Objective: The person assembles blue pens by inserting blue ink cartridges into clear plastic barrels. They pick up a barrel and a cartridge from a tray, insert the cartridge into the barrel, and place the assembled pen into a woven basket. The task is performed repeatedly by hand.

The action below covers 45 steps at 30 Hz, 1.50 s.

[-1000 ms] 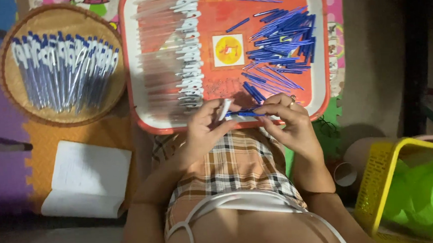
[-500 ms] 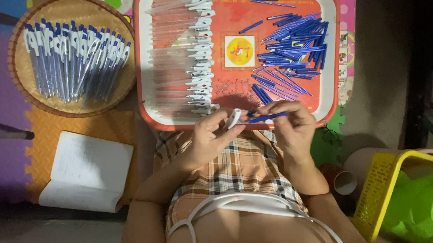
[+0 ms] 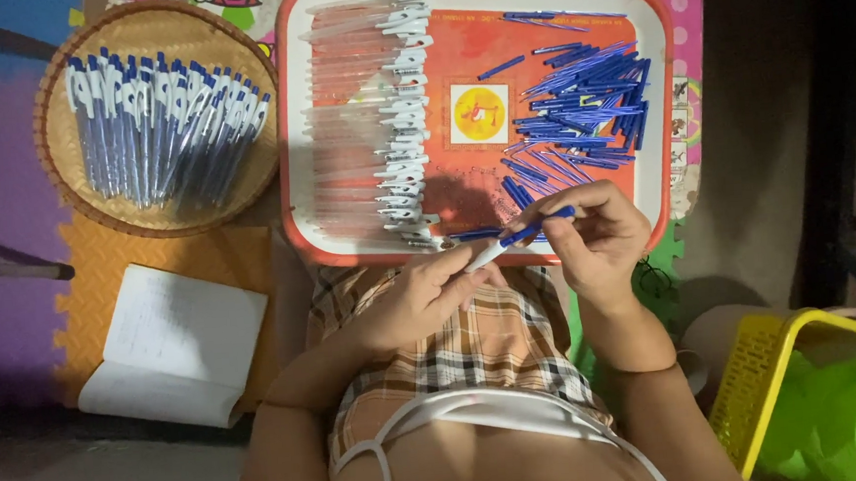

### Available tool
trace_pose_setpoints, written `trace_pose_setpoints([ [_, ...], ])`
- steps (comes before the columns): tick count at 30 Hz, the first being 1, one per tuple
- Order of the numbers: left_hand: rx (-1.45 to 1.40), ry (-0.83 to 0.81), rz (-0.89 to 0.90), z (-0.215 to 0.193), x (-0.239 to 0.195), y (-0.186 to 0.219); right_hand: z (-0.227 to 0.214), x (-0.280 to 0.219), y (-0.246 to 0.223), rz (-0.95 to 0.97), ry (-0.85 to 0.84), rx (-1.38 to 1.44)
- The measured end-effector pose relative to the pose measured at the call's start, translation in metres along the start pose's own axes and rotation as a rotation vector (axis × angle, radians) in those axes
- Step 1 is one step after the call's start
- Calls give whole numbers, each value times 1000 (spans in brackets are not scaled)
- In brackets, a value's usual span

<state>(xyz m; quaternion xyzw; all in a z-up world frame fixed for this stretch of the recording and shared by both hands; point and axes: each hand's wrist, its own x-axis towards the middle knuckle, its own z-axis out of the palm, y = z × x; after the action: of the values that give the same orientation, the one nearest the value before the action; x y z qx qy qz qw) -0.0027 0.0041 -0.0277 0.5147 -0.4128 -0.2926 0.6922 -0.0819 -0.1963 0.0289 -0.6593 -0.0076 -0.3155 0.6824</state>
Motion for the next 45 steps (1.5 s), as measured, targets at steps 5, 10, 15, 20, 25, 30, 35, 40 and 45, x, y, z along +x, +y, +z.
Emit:
trace_pose_setpoints([
  [5, 128, 14, 17, 5, 9, 15, 1, 5, -13, 25, -84, -59],
  [10, 86, 1, -22, 8, 6, 15, 1, 11, -10, 2, -166, -129],
  [15, -100, 7, -91, 13, 19, 32, 2, 14, 0, 102, -263, -44],
  [20, -466, -105, -176, 16, 18, 23, -10, 4, 9, 107, -73, -43],
  [25, -601, -97, -208, 18, 18, 38, -4, -10, 13, -8, -90, -140],
  [30, -633, -100, -212, 22, 22, 45, 4, -11, 8, -49, -182, -96],
  [35, -208, 33, -62, 20, 19, -5, 21, 2, -8, 82, -258, -260],
  [40, 76, 83, -43, 14, 16, 12, 23, -12, 6, 179, -186, -264],
  [45, 181, 115, -26, 13, -5, -30, 33, -20, 8, 193, -157, -256],
])
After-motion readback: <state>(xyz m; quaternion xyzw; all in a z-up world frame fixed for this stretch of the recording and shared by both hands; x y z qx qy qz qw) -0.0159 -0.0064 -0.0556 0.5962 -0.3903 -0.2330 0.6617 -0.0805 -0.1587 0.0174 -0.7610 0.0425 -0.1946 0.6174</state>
